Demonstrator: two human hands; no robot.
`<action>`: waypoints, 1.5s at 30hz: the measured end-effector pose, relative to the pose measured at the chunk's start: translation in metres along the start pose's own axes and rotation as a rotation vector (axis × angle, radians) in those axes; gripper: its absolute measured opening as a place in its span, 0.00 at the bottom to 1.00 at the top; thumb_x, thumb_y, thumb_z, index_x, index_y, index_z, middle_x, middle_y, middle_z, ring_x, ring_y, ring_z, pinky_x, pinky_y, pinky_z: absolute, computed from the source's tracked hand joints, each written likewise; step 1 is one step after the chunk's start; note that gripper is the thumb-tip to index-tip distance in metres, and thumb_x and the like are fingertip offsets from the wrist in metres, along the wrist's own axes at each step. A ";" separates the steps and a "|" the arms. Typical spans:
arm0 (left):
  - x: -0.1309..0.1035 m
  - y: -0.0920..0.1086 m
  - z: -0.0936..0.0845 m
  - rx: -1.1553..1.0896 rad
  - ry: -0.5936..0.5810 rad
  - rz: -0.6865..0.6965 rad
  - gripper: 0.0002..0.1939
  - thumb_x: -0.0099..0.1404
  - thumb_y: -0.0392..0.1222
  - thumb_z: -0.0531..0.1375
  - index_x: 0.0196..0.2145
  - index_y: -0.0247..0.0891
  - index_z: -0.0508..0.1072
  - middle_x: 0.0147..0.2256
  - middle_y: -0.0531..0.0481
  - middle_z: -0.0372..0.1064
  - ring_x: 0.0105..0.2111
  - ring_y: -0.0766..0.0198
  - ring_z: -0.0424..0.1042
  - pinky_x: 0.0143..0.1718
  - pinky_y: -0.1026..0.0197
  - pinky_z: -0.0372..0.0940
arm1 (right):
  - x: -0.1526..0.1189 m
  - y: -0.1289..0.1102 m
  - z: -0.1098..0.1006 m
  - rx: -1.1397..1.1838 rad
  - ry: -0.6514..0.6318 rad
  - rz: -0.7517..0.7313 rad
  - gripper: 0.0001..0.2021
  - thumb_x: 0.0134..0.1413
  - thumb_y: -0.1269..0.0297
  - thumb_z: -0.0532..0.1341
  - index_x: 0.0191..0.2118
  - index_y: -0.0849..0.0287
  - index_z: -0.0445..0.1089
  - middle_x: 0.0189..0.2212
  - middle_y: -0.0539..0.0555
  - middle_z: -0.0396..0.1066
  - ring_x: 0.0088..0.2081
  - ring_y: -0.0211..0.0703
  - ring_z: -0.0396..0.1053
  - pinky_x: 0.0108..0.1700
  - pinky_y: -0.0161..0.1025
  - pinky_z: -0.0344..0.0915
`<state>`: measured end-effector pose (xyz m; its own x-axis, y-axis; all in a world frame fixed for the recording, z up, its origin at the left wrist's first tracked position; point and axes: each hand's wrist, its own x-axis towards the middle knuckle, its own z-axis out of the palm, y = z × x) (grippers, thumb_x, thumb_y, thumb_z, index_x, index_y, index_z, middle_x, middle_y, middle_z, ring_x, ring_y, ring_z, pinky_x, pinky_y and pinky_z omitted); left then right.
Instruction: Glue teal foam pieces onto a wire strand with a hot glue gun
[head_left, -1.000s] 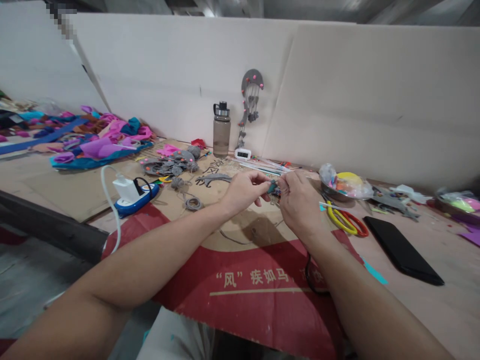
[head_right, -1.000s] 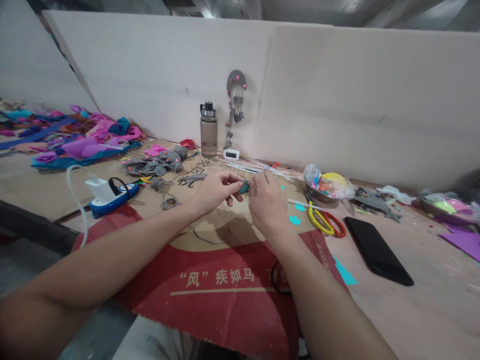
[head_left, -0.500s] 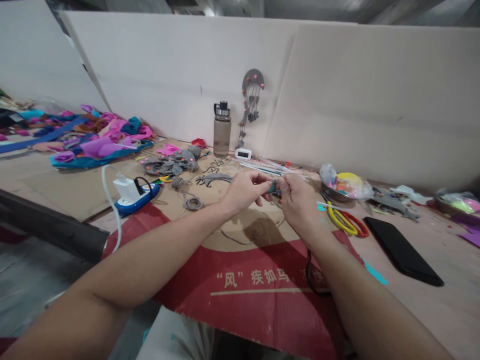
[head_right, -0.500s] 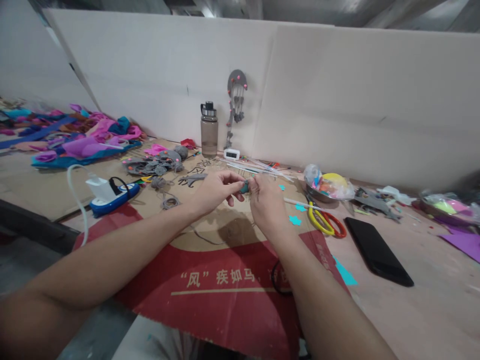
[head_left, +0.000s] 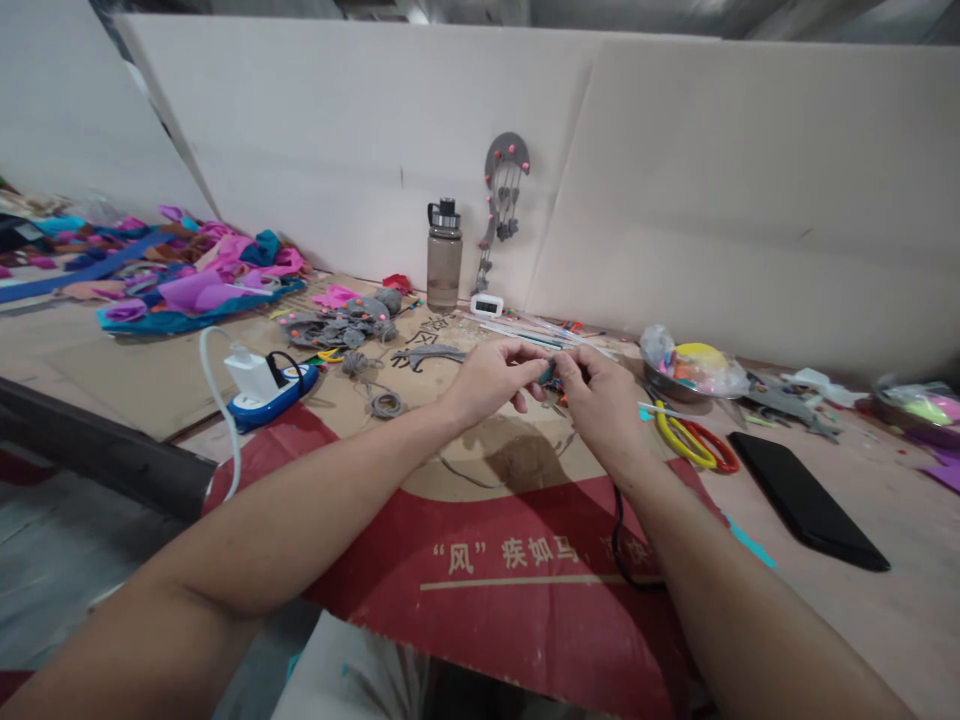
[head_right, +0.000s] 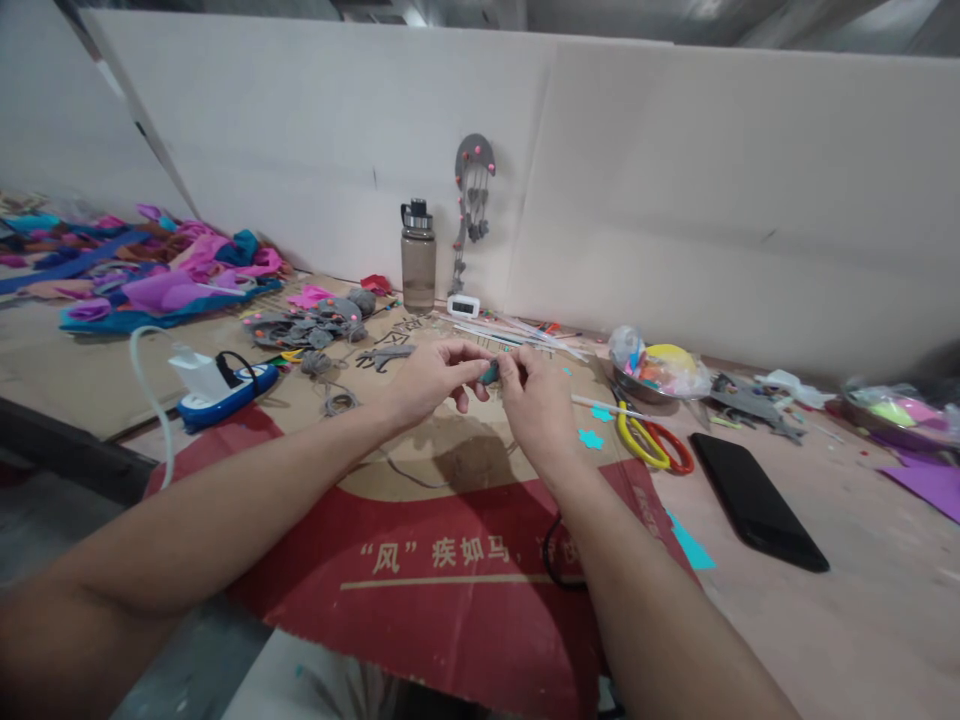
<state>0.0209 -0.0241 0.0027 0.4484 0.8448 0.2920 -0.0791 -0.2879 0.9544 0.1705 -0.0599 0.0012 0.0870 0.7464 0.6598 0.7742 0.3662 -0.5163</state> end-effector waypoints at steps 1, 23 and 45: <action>0.000 0.000 0.000 0.013 -0.005 0.010 0.07 0.62 0.35 0.59 0.37 0.30 0.74 0.29 0.49 0.71 0.24 0.70 0.72 0.18 0.70 0.65 | 0.000 -0.001 0.000 0.008 -0.007 0.012 0.13 0.58 0.60 0.55 0.25 0.57 0.65 0.19 0.49 0.63 0.23 0.39 0.58 0.28 0.37 0.51; -0.001 0.003 -0.004 0.161 0.014 -0.047 0.09 0.61 0.37 0.59 0.38 0.31 0.76 0.21 0.53 0.69 0.18 0.75 0.63 0.17 0.72 0.56 | 0.003 -0.001 0.002 0.172 -0.122 0.148 0.14 0.54 0.57 0.54 0.23 0.58 0.67 0.19 0.49 0.63 0.24 0.38 0.58 0.28 0.37 0.52; 0.002 -0.001 -0.005 0.157 0.100 -0.008 0.04 0.54 0.38 0.58 0.28 0.34 0.70 0.20 0.58 0.63 0.17 0.76 0.60 0.21 0.69 0.55 | 0.002 -0.012 -0.003 0.099 -0.212 0.143 0.13 0.54 0.58 0.54 0.24 0.58 0.65 0.19 0.48 0.60 0.24 0.38 0.54 0.28 0.37 0.49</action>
<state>0.0173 -0.0201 0.0024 0.3569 0.8858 0.2967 0.0672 -0.3412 0.9376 0.1632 -0.0643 0.0102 0.0498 0.8901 0.4531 0.6972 0.2938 -0.6539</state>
